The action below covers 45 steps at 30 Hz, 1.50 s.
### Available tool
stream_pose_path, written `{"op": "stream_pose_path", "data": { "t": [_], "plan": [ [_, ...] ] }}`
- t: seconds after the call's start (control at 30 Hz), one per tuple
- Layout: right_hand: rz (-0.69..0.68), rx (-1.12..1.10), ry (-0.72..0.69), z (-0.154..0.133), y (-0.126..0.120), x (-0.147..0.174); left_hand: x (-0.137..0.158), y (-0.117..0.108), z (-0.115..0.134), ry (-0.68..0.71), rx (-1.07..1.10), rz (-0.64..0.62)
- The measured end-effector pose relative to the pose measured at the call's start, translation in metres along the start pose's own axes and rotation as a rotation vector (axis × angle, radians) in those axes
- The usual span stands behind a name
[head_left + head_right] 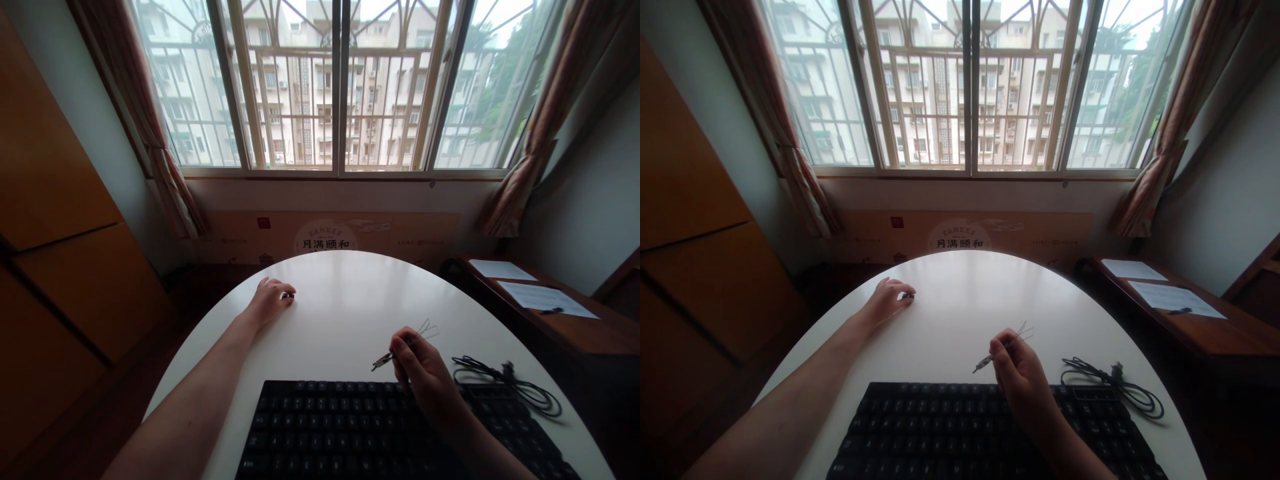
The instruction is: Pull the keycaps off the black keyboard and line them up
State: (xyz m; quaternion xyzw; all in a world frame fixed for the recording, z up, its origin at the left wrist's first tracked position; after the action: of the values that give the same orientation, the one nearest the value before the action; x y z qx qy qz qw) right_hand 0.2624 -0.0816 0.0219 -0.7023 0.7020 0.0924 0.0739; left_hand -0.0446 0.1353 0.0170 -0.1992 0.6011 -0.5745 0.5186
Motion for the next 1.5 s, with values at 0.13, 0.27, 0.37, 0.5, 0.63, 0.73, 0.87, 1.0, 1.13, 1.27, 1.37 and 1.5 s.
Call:
{"op": "stream_pose_path", "data": {
  "t": [0.13, 0.27, 0.37, 0.5, 0.63, 0.73, 0.87, 1.0, 1.13, 1.27, 1.37, 1.5],
  "plan": [
    [-0.003, -0.007, 0.007, -0.002, 0.003, 0.002, 0.000, 0.001, 0.003, -0.014, 0.007, 0.013],
    [0.001, 0.015, 0.014, -0.001, 0.004, 0.003, -0.002, 0.003, 0.005, -0.006, 0.010, 0.009],
    [-0.011, 0.025, 0.020, 0.002, 0.002, 0.002, -0.001, 0.004, 0.002, 0.001, 0.034, -0.001],
    [-0.022, 0.024, 0.022, 0.004, 0.001, 0.001, 0.003, 0.002, -0.011, -0.048, 0.104, -0.040],
    [0.005, 0.018, 0.017, 0.001, 0.002, 0.002, 0.005, 0.000, -0.021, -0.061, 0.152, -0.089],
    [0.009, 0.025, 0.012, -0.001, 0.002, 0.003, 0.004, -0.001, -0.023, -0.045, 0.148, -0.096],
    [-0.004, 0.037, 0.016, 0.000, 0.002, 0.002, 0.003, 0.002, -0.023, -0.033, 0.148, -0.103],
    [-0.015, 0.032, 0.030, 0.002, 0.002, 0.003, 0.004, 0.004, -0.025, -0.064, 0.172, -0.093],
    [-0.018, 0.032, 0.039, 0.002, 0.002, 0.004, 0.003, 0.009, -0.024, -0.068, 0.171, -0.103],
    [-0.026, 0.044, 0.031, 0.000, 0.003, 0.005, 0.002, 0.015, -0.018, -0.031, 0.135, -0.093],
    [-0.025, 0.055, 0.018, -0.001, 0.003, 0.005, 0.001, 0.018, -0.014, -0.017, 0.098, -0.103],
    [-0.018, 0.053, 0.014, -0.001, 0.003, 0.004, 0.002, 0.019, -0.014, -0.039, 0.078, -0.113]
  ]
}}
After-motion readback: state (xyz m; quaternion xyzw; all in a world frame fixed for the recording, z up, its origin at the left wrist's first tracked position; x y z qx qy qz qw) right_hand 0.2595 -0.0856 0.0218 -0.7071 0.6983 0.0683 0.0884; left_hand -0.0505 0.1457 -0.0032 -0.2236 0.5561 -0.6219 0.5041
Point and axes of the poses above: each hand's wrist, its own x-axis away from the middle knuckle, its own y-axis out of the palm, z = x × y, the point moved 5 cm from there along -x, towards the middle knuckle, and after that the axes turned 2 degrees about -y, right-handed, at the moved point
